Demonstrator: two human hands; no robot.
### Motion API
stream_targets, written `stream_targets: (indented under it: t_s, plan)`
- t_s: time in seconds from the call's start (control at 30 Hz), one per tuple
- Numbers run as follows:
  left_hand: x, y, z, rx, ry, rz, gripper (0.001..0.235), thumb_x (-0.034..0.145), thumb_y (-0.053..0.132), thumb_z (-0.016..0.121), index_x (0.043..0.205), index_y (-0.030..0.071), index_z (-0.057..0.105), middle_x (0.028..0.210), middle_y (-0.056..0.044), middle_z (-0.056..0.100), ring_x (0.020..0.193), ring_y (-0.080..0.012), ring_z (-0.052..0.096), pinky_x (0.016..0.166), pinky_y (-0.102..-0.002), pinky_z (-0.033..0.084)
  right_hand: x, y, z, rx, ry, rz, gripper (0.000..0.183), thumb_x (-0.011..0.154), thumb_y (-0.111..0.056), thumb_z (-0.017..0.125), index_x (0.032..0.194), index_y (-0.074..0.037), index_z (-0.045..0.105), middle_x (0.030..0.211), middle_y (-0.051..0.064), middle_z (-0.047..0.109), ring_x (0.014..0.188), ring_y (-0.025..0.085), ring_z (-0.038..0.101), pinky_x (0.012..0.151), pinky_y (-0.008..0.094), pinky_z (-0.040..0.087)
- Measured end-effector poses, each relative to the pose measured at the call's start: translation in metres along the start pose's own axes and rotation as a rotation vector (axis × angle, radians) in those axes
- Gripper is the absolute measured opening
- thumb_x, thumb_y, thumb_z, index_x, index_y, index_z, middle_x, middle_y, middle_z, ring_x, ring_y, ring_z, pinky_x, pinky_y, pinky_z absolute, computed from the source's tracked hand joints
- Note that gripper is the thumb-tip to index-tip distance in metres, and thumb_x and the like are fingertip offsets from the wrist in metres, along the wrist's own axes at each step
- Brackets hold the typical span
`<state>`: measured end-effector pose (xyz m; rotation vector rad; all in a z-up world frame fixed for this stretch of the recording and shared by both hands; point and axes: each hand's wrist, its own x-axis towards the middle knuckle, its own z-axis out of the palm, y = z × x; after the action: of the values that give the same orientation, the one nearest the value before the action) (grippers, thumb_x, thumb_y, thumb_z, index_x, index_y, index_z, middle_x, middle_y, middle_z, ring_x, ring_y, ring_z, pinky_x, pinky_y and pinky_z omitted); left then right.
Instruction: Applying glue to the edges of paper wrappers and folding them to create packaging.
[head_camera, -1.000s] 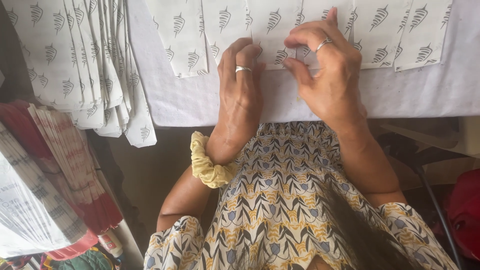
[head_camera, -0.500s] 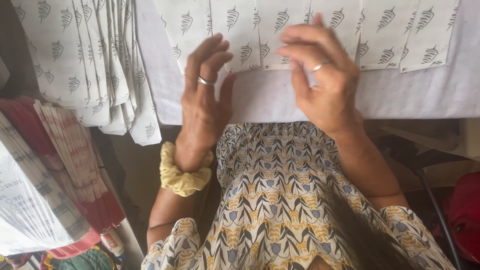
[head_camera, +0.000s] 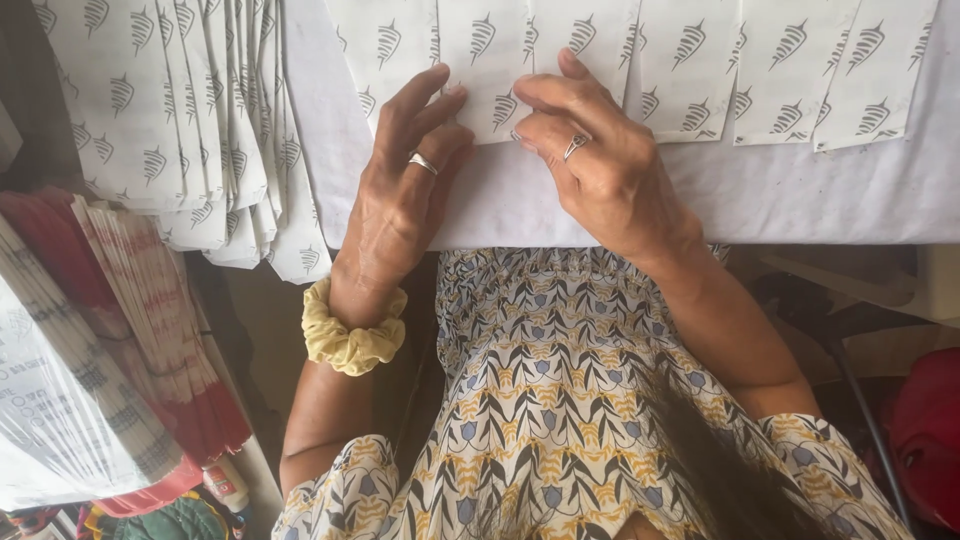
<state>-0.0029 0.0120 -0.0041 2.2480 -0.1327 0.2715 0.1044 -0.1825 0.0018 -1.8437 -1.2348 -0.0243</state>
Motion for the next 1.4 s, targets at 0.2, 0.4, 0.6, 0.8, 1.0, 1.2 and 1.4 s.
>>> stream_targets:
  t_s: [0.2,0.4,0.6,0.8,1.0,1.2,1.4]
  plan:
    - [0.007,0.009,0.003,-0.437,0.019,-0.395,0.036,0.11,0.005,0.047,0.146,0.009,0.041,0.147,-0.021,0.048,0.141,-0.0312,0.058,0.122,-0.04,0.047,-0.01,0.012,0.011,-0.169,-0.023,-0.063,0.015,0.103,0.026,0.059,0.097,0.019,0.071,0.124,0.031,0.066,0.114,0.037,0.071,0.127,0.056,0.03]
    - [0.012,0.007,0.004,-0.189,-0.001,-0.156,0.013,0.113,-0.003,0.042,0.114,-0.006,0.055,0.145,-0.016,0.036,0.133,-0.0332,0.052,0.116,-0.044,0.053,-0.005,0.009,0.015,-0.126,-0.035,0.065,0.016,0.105,0.025,0.07,0.093,0.013,0.069,0.124,0.023,0.063,0.109,0.032,0.072,0.129,0.061,0.015]
    - [0.016,0.004,0.008,-0.025,0.085,-0.008,0.008,0.106,-0.015,0.052,0.098,-0.014,0.052,0.13,-0.027,0.038,0.119,-0.0397,0.062,0.101,-0.045,0.059,0.003,0.005,0.014,0.003,0.017,0.13,0.023,0.093,0.03,0.065,0.087,0.009,0.059,0.117,0.022,0.059,0.099,0.034,0.07,0.126,0.067,0.021]
    - [0.019,0.008,0.008,-0.028,0.141,-0.094,0.013,0.101,-0.012,0.063,0.096,-0.005,0.054,0.127,-0.02,0.042,0.113,-0.0317,0.069,0.09,-0.039,0.063,0.006,0.008,0.009,0.084,0.059,0.156,0.03,0.096,0.027,0.078,0.086,0.008,0.056,0.117,0.026,0.06,0.096,0.037,0.076,0.129,0.062,0.017]
    - [0.024,0.009,0.009,-0.015,0.207,-0.11,0.037,0.089,-0.022,0.068,0.106,0.001,0.046,0.121,-0.019,0.048,0.102,-0.03,0.073,0.086,-0.04,0.06,0.02,0.005,0.012,-0.01,0.1,0.122,0.037,0.086,0.015,0.094,0.096,0.007,0.059,0.109,0.021,0.058,0.103,0.038,0.059,0.099,0.048,0.046]
    - [0.027,0.015,0.01,-0.019,0.253,-0.063,0.035,0.084,-0.028,0.06,0.102,-0.003,0.042,0.105,-0.019,0.051,0.11,-0.0343,0.059,0.087,-0.043,0.061,0.011,0.008,0.009,0.126,0.042,0.271,0.03,0.094,0.025,0.082,0.098,0.004,0.061,0.114,0.016,0.062,0.097,0.028,0.073,0.129,0.055,0.023]
    - [0.027,0.016,0.04,0.184,0.411,-0.059,0.045,0.093,-0.003,0.083,0.112,-0.005,0.042,0.106,-0.017,0.05,0.103,-0.0339,0.052,0.085,-0.045,0.058,0.012,0.007,0.008,0.083,0.052,0.232,0.03,0.093,0.021,0.086,0.099,0.005,0.062,0.113,0.019,0.063,0.105,0.033,0.068,0.127,0.057,0.029]
